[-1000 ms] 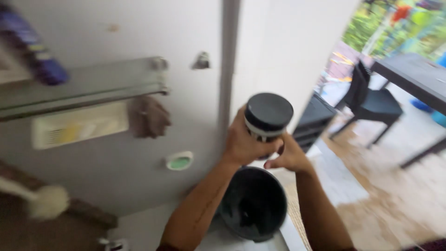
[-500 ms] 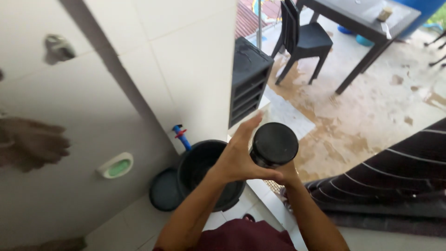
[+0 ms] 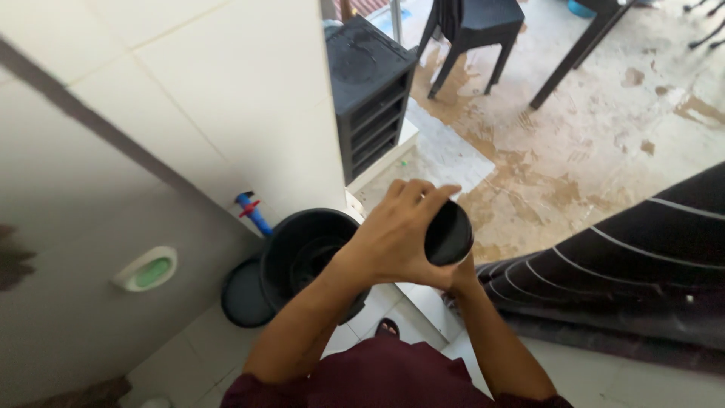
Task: Organizing various hygiene products on a shelf and cleaning the glass surface with a cloth.
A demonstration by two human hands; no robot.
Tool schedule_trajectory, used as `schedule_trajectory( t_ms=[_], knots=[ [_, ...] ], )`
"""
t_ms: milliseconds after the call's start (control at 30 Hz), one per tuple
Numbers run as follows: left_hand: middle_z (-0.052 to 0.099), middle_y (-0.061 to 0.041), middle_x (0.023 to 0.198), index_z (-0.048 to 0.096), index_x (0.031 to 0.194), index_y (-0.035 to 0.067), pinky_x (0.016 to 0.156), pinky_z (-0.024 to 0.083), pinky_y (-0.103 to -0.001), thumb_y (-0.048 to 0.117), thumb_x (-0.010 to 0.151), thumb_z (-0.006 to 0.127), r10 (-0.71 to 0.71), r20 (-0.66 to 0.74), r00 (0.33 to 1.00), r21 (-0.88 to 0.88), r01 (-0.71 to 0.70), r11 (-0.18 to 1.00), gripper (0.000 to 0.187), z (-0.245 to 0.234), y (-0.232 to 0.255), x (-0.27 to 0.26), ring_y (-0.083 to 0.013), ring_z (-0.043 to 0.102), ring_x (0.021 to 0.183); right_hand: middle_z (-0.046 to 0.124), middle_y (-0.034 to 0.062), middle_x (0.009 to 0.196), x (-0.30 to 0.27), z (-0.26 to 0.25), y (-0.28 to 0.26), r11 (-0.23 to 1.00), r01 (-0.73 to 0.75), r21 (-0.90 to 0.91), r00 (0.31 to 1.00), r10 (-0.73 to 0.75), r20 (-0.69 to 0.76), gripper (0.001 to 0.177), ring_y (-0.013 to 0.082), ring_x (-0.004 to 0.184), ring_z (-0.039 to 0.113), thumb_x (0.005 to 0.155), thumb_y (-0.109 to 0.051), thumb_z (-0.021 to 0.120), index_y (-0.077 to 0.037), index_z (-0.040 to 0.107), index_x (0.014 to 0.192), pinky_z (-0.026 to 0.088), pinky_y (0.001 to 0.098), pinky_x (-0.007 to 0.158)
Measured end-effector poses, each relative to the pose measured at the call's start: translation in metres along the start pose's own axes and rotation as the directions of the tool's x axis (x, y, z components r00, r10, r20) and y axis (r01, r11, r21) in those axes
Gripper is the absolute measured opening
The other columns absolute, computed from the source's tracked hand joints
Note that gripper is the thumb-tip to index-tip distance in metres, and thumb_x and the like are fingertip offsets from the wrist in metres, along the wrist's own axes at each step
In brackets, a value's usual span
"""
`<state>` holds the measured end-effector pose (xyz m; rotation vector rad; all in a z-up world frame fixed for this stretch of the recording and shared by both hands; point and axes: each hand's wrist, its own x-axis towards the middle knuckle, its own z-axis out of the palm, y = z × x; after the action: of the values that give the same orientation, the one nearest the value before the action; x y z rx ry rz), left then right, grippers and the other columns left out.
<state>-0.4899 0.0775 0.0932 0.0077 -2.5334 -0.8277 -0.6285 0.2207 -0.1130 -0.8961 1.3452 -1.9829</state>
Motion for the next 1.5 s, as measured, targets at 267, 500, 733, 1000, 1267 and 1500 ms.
schedule_trajectory(
  t_ms=[267,500,733,1000,1267,1500],
  knots=[
    [0.060,-0.013,0.135,0.046,0.156,0.003,0.111,0.046,-0.034,0.052,0.073,0.086,-0.271,0.091,0.958,-0.957,0.159,0.242,0.105,0.048,-0.079,0.014,-0.0216,0.059,0.124,0.067,0.0097,0.130,0.008,-0.017,-0.037,0.912,0.037,-0.408,0.999,-0.023,0.040,0.094,0.0203,0.118,0.067,0.062,-0.020,0.094,-0.004,0.050,0.143,0.056,0.0369,0.103],
    [0.060,-0.011,0.131,0.048,0.154,0.005,0.107,0.049,-0.036,0.045,0.074,0.087,-0.213,0.190,0.958,-0.916,0.251,0.312,0.098,0.053,-0.079,0.043,-0.0245,0.058,0.120,0.068,0.0093,0.128,0.028,-0.037,-0.034,0.895,-0.014,-0.445,1.000,0.017,0.003,0.093,0.0193,0.116,0.068,0.062,-0.024,0.096,-0.004,0.052,0.141,0.057,0.0357,0.101],
    [0.060,-0.015,0.124,0.063,0.134,0.013,0.096,0.049,-0.044,0.040,0.059,0.092,-0.005,0.096,0.995,-0.200,0.024,0.979,0.085,0.058,-0.073,0.103,-0.0381,0.053,0.114,0.070,0.0107,0.128,0.062,-0.075,-0.008,0.923,0.025,-0.384,0.997,-0.049,-0.053,0.088,0.0203,0.116,0.069,0.063,-0.022,0.096,-0.001,0.057,0.140,0.059,0.0371,0.100],
    [0.061,-0.012,0.133,0.067,0.134,0.012,0.104,0.048,-0.046,0.041,0.056,0.090,-0.026,0.087,0.996,-0.177,0.041,0.983,0.086,0.065,-0.150,0.179,-0.0368,0.052,0.121,0.060,0.0131,0.140,0.180,-0.088,-0.005,0.949,0.107,-0.295,0.994,-0.102,0.031,0.109,0.0240,0.128,0.061,0.062,-0.032,0.098,-0.001,0.041,0.149,0.051,0.0405,0.109],
    [0.058,-0.017,0.140,0.054,0.147,0.009,0.105,0.050,-0.043,0.055,0.069,0.086,-0.164,-0.088,0.983,-0.409,0.115,0.905,0.096,0.050,-0.224,0.250,-0.0329,0.056,0.128,0.067,0.0126,0.123,0.293,-0.093,0.007,0.988,-0.071,-0.135,0.996,0.078,0.049,0.084,0.0242,0.113,0.067,0.063,-0.015,0.094,0.002,0.055,0.135,0.057,0.0417,0.096],
    [0.064,-0.013,0.112,0.059,0.138,0.006,0.082,0.050,-0.034,0.051,0.086,0.073,-0.631,0.093,0.770,-0.839,0.402,0.366,0.070,0.106,-0.318,0.247,-0.0196,0.058,0.101,0.074,0.0058,0.105,0.377,-0.080,-0.005,0.945,-0.065,-0.322,0.995,0.087,0.053,0.068,0.0161,0.096,0.072,0.057,-0.004,0.091,-0.003,0.064,0.120,0.060,0.0342,0.085]
  ],
)
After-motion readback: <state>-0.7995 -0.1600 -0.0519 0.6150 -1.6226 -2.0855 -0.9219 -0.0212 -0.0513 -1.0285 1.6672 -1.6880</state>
